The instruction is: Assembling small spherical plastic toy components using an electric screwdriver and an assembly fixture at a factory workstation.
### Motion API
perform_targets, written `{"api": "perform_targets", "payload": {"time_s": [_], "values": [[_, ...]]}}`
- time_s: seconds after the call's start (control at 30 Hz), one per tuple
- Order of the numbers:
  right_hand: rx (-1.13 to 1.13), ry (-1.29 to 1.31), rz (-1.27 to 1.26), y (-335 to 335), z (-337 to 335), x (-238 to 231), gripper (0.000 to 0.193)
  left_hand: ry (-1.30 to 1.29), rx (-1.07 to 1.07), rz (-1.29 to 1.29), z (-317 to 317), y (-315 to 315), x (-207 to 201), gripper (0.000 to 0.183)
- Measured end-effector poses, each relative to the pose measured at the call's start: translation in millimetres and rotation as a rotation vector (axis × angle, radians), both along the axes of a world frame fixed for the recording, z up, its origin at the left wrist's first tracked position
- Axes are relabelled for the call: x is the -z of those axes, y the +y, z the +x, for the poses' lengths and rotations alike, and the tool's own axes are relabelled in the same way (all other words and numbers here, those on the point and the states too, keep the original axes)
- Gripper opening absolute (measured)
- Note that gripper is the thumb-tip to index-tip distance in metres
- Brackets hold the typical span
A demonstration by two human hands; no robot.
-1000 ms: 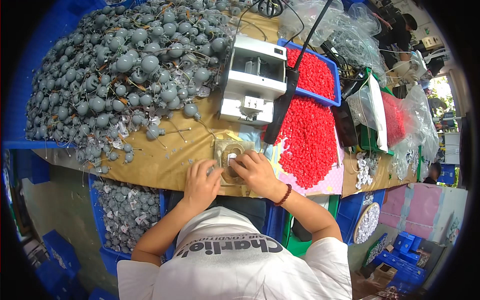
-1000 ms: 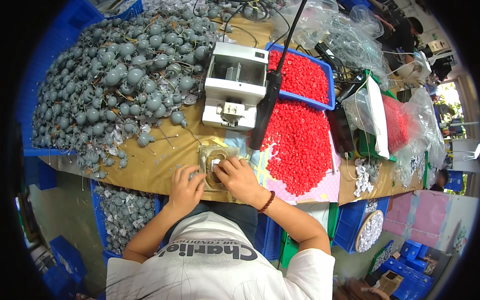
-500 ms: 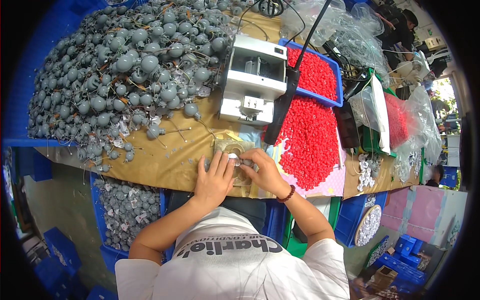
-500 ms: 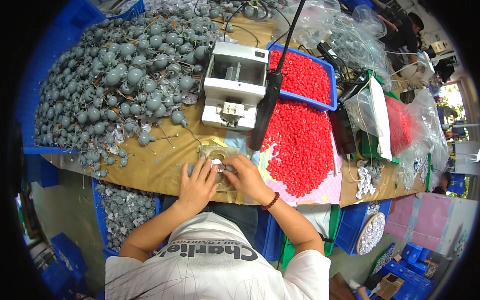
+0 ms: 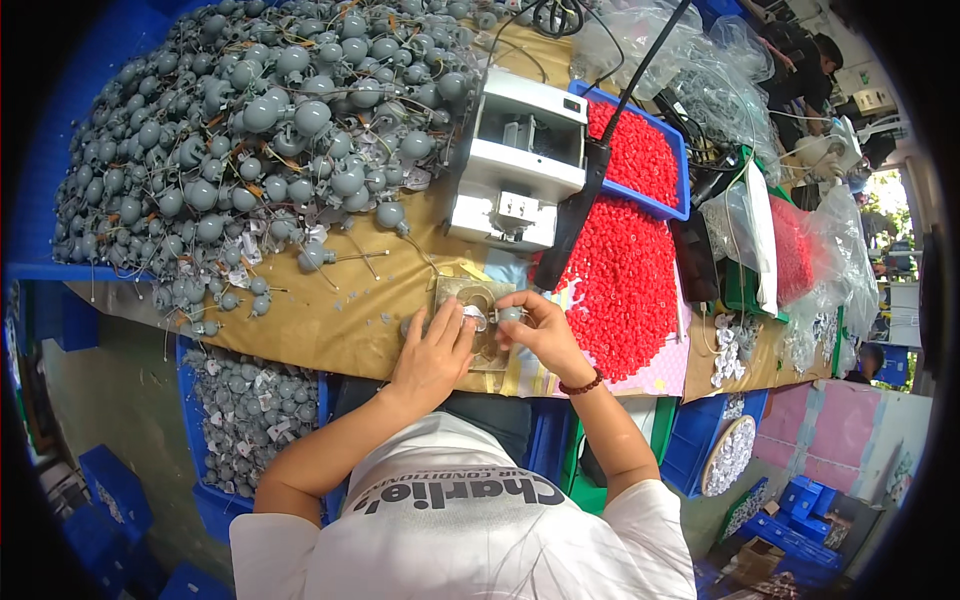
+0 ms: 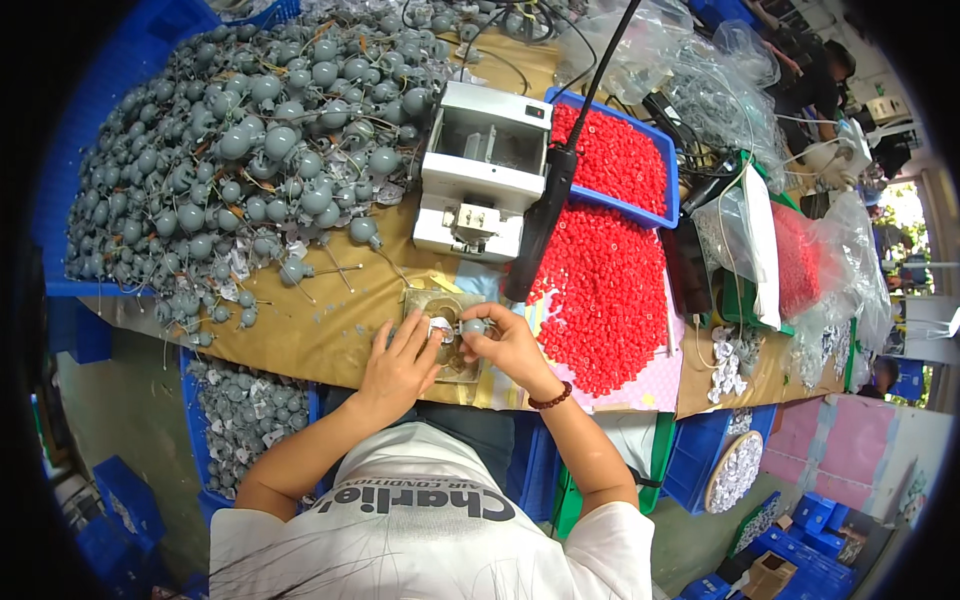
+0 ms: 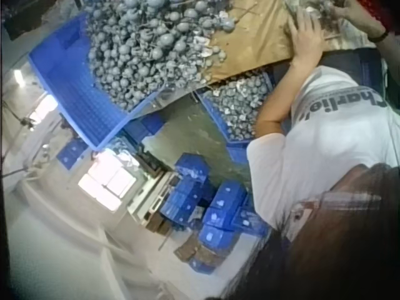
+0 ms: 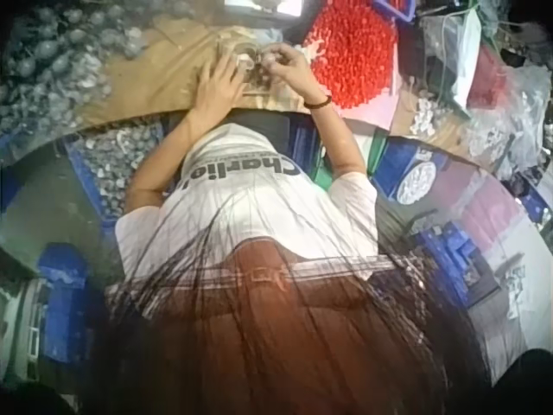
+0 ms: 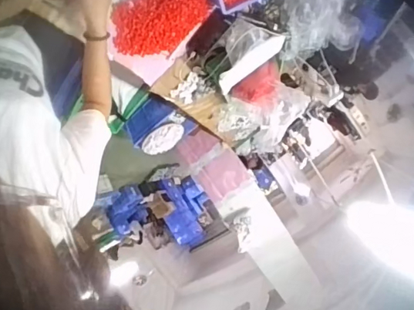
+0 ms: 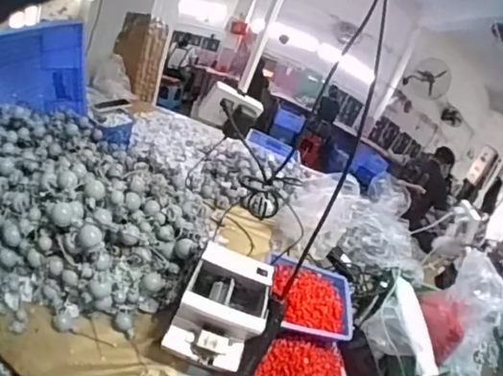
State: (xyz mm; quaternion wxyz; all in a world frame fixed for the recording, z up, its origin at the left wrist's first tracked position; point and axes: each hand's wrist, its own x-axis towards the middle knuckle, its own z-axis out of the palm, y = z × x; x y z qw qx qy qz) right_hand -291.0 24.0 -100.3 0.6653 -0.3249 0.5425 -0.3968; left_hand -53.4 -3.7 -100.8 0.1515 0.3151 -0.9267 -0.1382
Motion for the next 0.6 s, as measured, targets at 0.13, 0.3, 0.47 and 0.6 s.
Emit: {"api": "perform_targets", "payload": {"time_s": [0.13,0.3,0.47,0.6], "values": [[-0.004,-0.181,-0.079,-7.1,5.4,-0.6,0.036,0.028,-0.006,0.000,1.1,-0.8,2.8,0.049],[0.006,-0.217,-0.078,-11.9,7.9,1.0,0.036,0.060,-0.002,0.003,2.4,-2.4,5.0,0.046],[-0.210,0.274,-0.305,-18.8,-1.2,-13.1,0.035,0.074,-0.004,-0.006,3.9,-3.5,6.5,0.044],[-0.239,0.716,-0.543,-18.3,5.2,-12.9,0.034,0.083,-0.002,-0.008,2.9,-4.6,4.2,0.041]]}}
